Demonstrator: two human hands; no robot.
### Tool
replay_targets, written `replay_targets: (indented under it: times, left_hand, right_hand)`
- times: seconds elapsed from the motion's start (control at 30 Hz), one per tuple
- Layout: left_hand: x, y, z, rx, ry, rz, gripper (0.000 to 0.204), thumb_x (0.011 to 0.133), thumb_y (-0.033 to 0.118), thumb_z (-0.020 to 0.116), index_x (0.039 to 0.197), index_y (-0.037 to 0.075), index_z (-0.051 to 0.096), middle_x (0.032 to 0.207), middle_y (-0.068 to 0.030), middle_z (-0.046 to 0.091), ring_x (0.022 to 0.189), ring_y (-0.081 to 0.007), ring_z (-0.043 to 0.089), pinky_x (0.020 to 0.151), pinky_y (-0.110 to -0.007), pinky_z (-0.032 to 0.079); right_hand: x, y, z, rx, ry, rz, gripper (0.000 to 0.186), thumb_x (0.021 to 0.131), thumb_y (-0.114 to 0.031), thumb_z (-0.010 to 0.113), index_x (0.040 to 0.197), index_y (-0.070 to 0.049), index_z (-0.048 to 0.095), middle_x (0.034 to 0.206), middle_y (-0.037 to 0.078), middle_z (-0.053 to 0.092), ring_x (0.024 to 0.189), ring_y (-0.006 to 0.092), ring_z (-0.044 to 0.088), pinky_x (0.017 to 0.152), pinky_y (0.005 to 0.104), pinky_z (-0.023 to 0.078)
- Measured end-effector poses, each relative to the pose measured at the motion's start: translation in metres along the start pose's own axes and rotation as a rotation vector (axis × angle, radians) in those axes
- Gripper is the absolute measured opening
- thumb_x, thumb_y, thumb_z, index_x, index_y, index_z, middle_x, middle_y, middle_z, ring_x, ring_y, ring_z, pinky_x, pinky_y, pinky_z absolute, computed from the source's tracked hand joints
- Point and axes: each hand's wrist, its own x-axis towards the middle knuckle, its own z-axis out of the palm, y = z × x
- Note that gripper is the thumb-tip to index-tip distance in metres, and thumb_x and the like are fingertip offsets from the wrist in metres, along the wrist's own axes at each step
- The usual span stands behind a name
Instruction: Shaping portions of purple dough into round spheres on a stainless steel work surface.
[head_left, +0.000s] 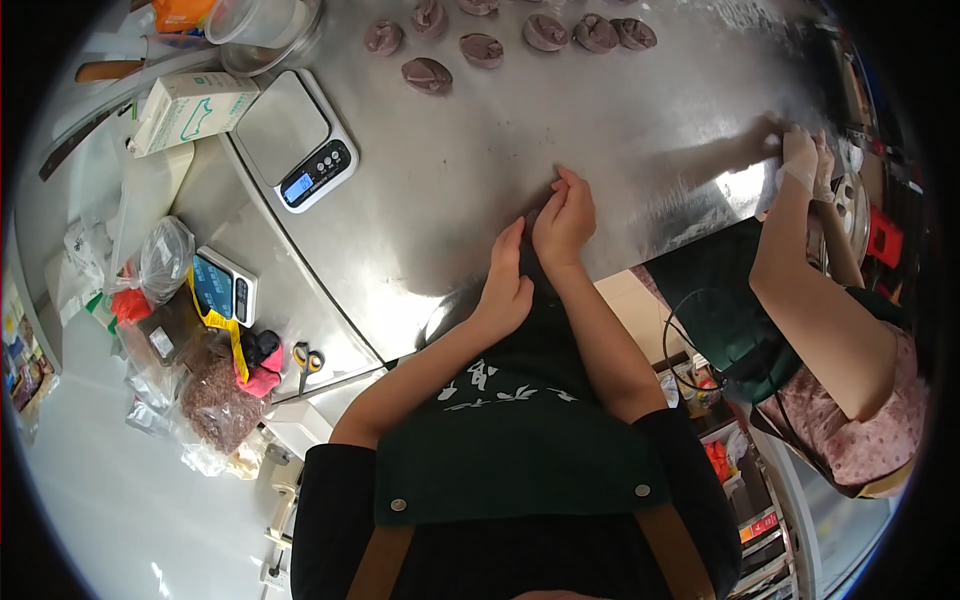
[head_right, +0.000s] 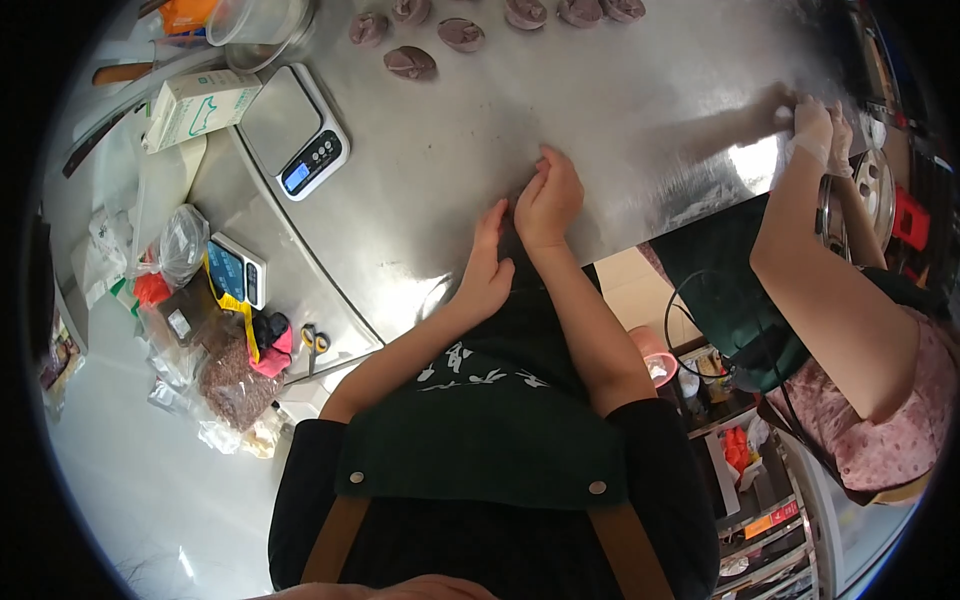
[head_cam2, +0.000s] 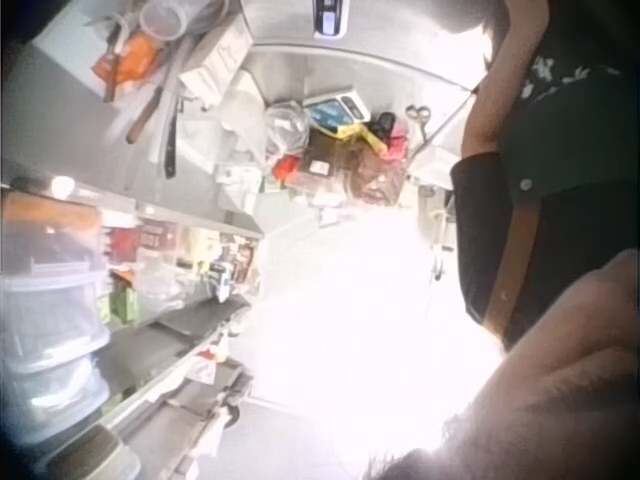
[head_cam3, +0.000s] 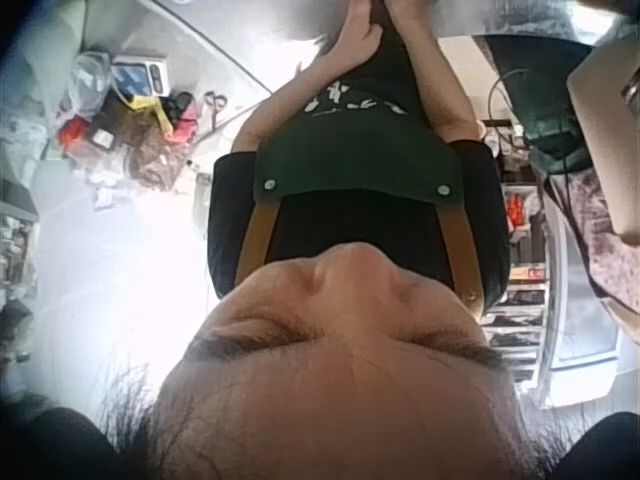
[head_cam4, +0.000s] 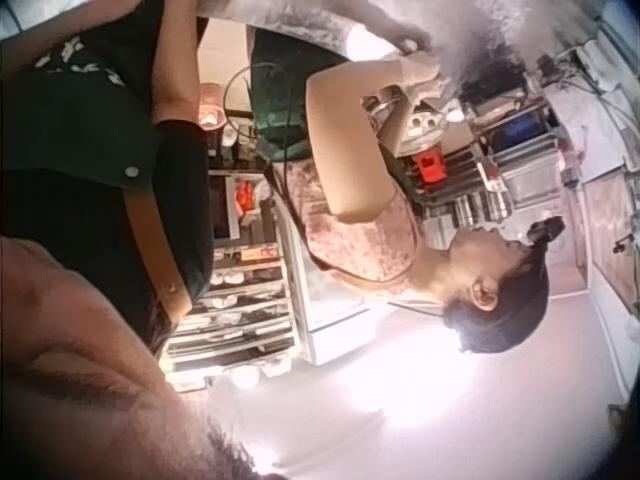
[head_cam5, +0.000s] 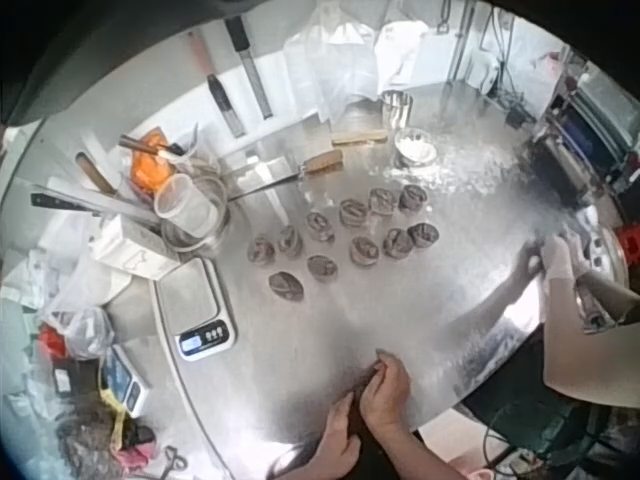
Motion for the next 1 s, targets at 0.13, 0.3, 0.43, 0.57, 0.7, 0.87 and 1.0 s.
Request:
replay_targets:
  times: [0.13, 0.3, 0.43, 0.57, 0.7, 0.87, 1.0]
  left_hand:
    - [0.016, -0.013, -0.008, -0.072, -0.007, -0.058, 0.074, 0.071, -0.009, 0.039, 0.143, -0.004, 0.021, 0.144, -0.0214, 0.029, 0.136, -0.0324, 0.028, 0.113, -0.037, 0.022]
    - [0.026, 0.010, -0.012, -0.049, -0.150, -0.155, 0.074, 0.071, -0.009, 0.039, 0.143, -0.004, 0.022, 0.145, -0.0206, 0.029, 0.138, -0.0309, 0.026, 0.112, -0.036, 0.022]
    - [0.032, 0.016, -0.015, -0.121, -0.007, -0.064, 0.074, 0.071, -0.010, 0.038, 0.143, -0.005, 0.020, 0.146, -0.0219, 0.027, 0.139, -0.0308, 0.023, 0.114, -0.036, 0.019]
    - [0.031, 0.004, -0.007, -0.088, 0.062, -0.044, 0.075, 0.072, -0.010, 0.037, 0.143, -0.006, 0.016, 0.147, -0.0229, 0.025, 0.140, -0.0312, 0.020, 0.115, -0.037, 0.016]
    - [0.024, 0.008, -0.005, -0.073, 0.047, -0.022, 0.076, 0.072, -0.011, 0.037, 0.144, -0.006, 0.014, 0.148, -0.0224, 0.023, 0.140, -0.0311, 0.019, 0.115, -0.038, 0.015]
    - [0.016, 0.002, 0.002, -0.055, 0.046, 0.015, 0.075, 0.074, -0.010, 0.039, 0.144, -0.005, 0.015, 0.148, -0.0219, 0.023, 0.140, -0.0311, 0.020, 0.115, -0.038, 0.015]
    - [0.040, -0.007, -0.006, -0.055, 0.063, -0.055, 0.074, 0.074, -0.009, 0.039, 0.145, -0.002, 0.016, 0.147, -0.0200, 0.026, 0.139, -0.0309, 0.023, 0.114, -0.038, 0.017]
  right_hand:
    - [-0.003, 0.009, 0.005, 0.005, 0.012, -0.035, 0.020, 0.085, -0.004, 0.049, 0.104, -0.006, 0.057, 0.083, 0.007, 0.061, 0.074, 0.0262, 0.060, 0.067, 0.0395, 0.045]
    - [-0.003, 0.006, 0.005, 0.217, 0.046, 0.145, 0.017, 0.086, -0.004, 0.049, 0.102, -0.004, 0.058, 0.083, 0.011, 0.061, 0.075, 0.0290, 0.060, 0.068, 0.0399, 0.046]
    - [0.034, -0.016, 0.010, 0.154, 0.070, -0.025, 0.014, 0.087, -0.005, 0.051, 0.099, -0.004, 0.058, 0.088, 0.012, 0.063, 0.079, 0.0295, 0.061, 0.070, 0.0390, 0.047]
    - [0.040, -0.006, 0.009, 0.176, 0.071, 0.204, 0.013, 0.087, -0.004, 0.050, 0.097, -0.004, 0.058, 0.091, 0.011, 0.063, 0.085, 0.0319, 0.060, 0.074, 0.0400, 0.047]
    - [0.030, -0.019, 0.008, 0.165, 0.031, 0.130, 0.015, 0.085, -0.003, 0.051, 0.097, -0.005, 0.059, 0.090, 0.009, 0.063, 0.085, 0.0307, 0.059, 0.073, 0.0406, 0.046]
    - [0.024, 0.012, 0.014, -0.092, 0.130, -0.013, 0.027, 0.076, 0.001, 0.050, 0.100, -0.007, 0.059, 0.089, 0.006, 0.061, 0.085, 0.0275, 0.058, 0.071, 0.0412, 0.042]
    - [0.033, 0.015, 0.011, -0.151, 0.043, -0.042, 0.029, 0.075, 0.002, 0.049, 0.100, -0.008, 0.059, 0.088, 0.006, 0.061, 0.085, 0.0278, 0.058, 0.071, 0.0411, 0.042]
